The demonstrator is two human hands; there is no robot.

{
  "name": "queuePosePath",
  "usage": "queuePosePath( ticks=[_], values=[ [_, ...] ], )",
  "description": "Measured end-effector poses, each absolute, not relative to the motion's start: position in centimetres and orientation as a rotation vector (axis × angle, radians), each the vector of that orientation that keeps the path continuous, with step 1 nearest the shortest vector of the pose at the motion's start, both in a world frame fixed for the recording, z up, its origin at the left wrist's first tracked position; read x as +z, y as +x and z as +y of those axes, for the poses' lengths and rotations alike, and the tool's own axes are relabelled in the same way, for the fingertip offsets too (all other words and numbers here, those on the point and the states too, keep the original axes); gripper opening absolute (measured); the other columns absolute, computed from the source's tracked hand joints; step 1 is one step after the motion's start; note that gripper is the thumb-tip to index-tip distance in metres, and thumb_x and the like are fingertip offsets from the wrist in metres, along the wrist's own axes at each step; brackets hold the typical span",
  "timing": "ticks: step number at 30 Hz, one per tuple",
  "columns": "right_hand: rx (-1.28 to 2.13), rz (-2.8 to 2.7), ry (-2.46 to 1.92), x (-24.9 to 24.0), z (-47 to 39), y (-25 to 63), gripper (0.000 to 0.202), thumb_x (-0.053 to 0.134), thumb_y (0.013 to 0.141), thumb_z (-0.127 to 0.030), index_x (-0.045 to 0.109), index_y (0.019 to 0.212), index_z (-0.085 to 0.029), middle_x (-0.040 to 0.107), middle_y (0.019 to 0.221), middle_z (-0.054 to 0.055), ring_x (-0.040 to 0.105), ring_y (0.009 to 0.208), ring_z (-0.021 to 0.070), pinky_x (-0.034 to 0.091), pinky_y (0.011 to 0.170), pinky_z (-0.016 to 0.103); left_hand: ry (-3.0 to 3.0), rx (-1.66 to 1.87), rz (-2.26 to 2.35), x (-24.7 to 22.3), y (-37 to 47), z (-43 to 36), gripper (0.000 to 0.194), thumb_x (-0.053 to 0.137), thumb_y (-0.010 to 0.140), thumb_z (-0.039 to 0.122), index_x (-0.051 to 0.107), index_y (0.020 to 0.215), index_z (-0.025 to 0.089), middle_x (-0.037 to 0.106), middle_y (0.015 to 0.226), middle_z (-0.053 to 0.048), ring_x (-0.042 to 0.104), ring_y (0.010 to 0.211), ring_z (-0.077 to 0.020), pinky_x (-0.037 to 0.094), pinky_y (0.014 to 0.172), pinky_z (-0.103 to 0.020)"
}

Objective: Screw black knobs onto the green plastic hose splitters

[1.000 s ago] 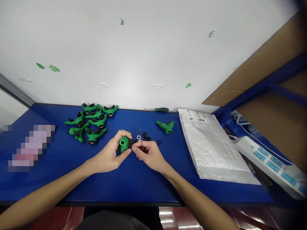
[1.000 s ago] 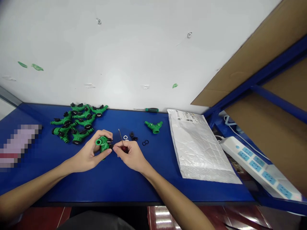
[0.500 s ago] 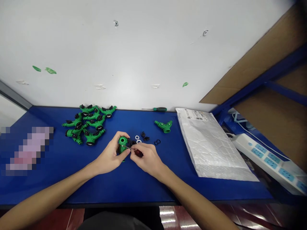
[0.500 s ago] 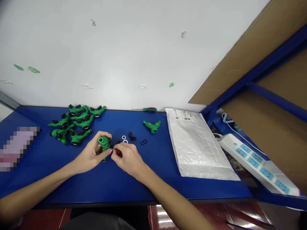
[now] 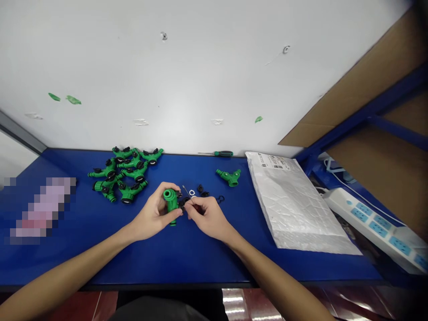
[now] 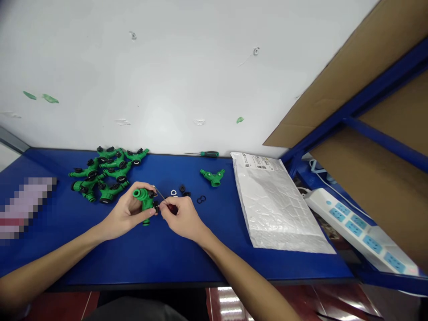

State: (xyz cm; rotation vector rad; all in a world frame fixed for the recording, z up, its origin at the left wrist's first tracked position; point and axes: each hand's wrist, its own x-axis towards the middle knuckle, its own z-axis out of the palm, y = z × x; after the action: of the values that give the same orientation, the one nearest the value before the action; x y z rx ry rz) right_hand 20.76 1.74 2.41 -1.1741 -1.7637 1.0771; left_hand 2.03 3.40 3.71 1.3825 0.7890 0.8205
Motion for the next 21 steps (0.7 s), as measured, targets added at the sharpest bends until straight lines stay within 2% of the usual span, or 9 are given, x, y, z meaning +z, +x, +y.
queuePosePath(
  ticks=[2,4,7,9,18,21],
  values=[
    [1.247,-1.658,-1.168,2.59,1.89,20.78,0.029,0.052,0.087,-0.029,0.056,0.062,-0.016,0.051,0.053,-0.003,0.042,0.044,0.0076,0.033,0.044,0.02,1.456,0.805,0.775,3.58,1.9,3.14,0.033,0.064,0.088,0.025,0.043,0.113,0.024,0.047,0.074,0.005,0.049,0.056,-0.0085,0.045,0.052,-0.021],
    [1.353,-1.591,-1.167,2.69,2.03,20.83,0.027,0.055,0.085,-0.033,0.058,0.064,-0.016,0.054,0.053,-0.002,0.044,0.043,0.0077,0.035,0.043,0.02,1.529,0.795,0.771,3.48,1.79,2.91,0.03,0.061,0.09,0.024,0.043,0.114,0.025,0.047,0.077,0.005,0.048,0.056,-0.0083,0.046,0.053,-0.021],
    [1.495,-1.498,-1.19,2.82,2.19,20.95,0.025,0.059,0.08,-0.034,0.059,0.063,-0.015,0.055,0.053,-0.002,0.044,0.041,0.0066,0.034,0.041,0.019,1.662,0.814,0.759,3.31,1.68,2.72,0.027,0.057,0.092,0.02,0.044,0.114,0.026,0.051,0.097,-0.001,0.053,0.069,-0.0103,0.049,0.062,-0.023],
    [1.567,-1.451,-1.201,2.98,2.21,21.01,0.023,0.06,0.078,-0.032,0.059,0.063,-0.015,0.055,0.054,-0.002,0.044,0.04,0.0059,0.034,0.04,0.018,1.742,0.833,0.759,3.24,1.65,2.69,0.026,0.055,0.092,0.018,0.045,0.114,0.026,0.048,0.108,-0.004,0.054,0.079,-0.0119,0.05,0.067,-0.024],
    [1.641,-1.414,-1.218,3.17,2.17,21.23,0.022,0.061,0.077,-0.029,0.059,0.06,-0.015,0.055,0.054,-0.002,0.043,0.041,0.0053,0.034,0.041,0.018,2.021,0.819,0.68,2.97,1.44,2.91,0.033,0.05,0.091,0.007,0.043,0.117,0.025,0.047,0.113,-0.008,0.054,0.09,-0.0154,0.048,0.076,-0.028],
    [1.546,-1.567,-1.209,2.96,2.14,21.37,0.019,0.058,0.078,-0.026,0.06,0.063,-0.015,0.055,0.055,-0.002,0.044,0.045,0.0067,0.034,0.043,0.019,2.098,0.783,0.633,2.72,1.35,2.87,0.039,0.048,0.089,0.002,0.043,0.119,0.026,0.048,0.113,-0.007,0.054,0.094,-0.0161,0.047,0.08,-0.029]
  ],
)
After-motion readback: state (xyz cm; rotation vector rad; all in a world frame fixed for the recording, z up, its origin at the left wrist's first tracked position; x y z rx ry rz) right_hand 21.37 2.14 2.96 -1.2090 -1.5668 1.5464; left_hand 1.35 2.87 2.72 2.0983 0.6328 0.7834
